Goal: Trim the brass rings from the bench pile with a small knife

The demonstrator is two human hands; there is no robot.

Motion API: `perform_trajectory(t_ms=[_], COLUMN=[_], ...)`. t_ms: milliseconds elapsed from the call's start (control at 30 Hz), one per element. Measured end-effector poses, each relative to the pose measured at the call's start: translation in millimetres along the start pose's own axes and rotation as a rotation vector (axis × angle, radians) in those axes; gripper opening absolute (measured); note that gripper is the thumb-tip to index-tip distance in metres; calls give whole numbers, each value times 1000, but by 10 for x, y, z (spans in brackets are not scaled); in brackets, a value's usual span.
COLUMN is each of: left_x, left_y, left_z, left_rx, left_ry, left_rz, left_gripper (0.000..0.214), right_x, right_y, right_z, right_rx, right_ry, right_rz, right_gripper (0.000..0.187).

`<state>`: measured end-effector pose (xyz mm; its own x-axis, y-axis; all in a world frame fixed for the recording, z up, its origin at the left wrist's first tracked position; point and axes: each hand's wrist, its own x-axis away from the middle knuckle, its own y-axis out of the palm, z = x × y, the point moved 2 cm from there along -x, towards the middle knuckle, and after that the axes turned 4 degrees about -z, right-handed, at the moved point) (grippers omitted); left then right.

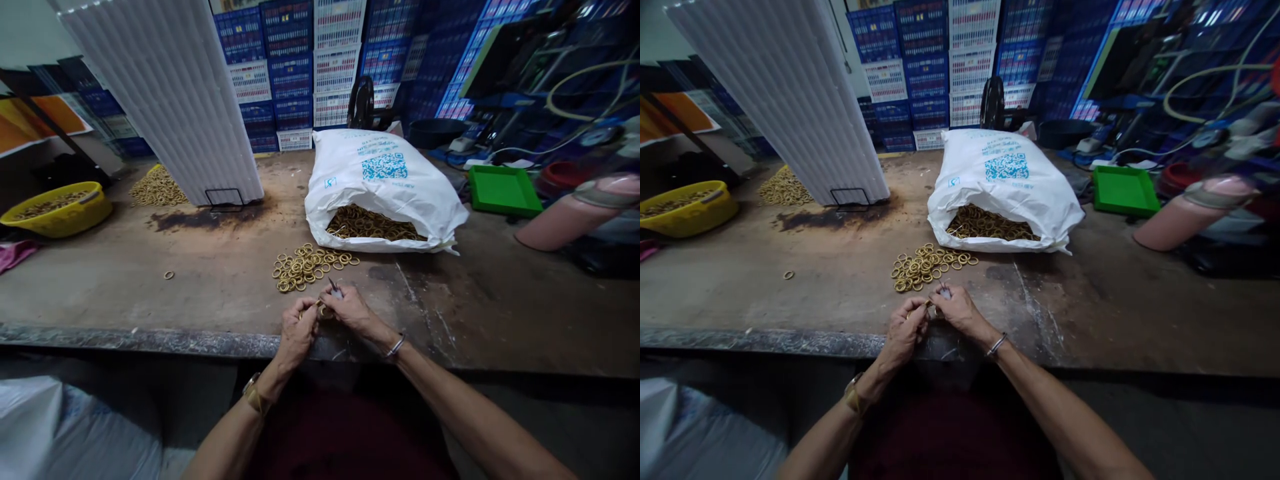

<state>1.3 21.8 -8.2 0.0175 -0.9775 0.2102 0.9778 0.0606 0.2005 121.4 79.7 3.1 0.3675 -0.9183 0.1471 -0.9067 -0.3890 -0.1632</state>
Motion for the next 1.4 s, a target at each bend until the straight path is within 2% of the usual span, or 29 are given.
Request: perform_trajectory(t_ms=[233,600,667,733,833,967,1100,1233,1300,1400], left_x=[27,9,13,11,2,-10,-24,14,92,289], left_y=[23,48,45,36,19,-7,-32,-24,2,20], left_z=[58,32,39,47,48,2,-65,-27,50,169], left_rx=[197,264,274,263,225,168,113,98,95,117], left_ry=[-158,-128,-113,-101,-82,-52,-38,1,-9,-94], left_rz=[-80,-111,-105,-91,-79,-51,-39,-46,-102,-276], left_gripper=[34,35,35,36,36,36,35,33,31,30], right_x=[-29,-48,-55,-37,36,122,133,104,75,29], right_y=[34,6,-25,-48,-30,26,72,40,-25,-154], right_z=[15,50,72,87,91,98,110,112,122,156], right_rx=[-20,-30,41,163,358,567,668,728,764,810], right_ry=[-15,-5,-34,-122,-283,-359,-374,-307,-255,-200], right_rz=[-54,-46,12,42,-53,-139,-144,-115,-71,36], right_gripper=[17,17,13,11,11,13,14,15,17,16])
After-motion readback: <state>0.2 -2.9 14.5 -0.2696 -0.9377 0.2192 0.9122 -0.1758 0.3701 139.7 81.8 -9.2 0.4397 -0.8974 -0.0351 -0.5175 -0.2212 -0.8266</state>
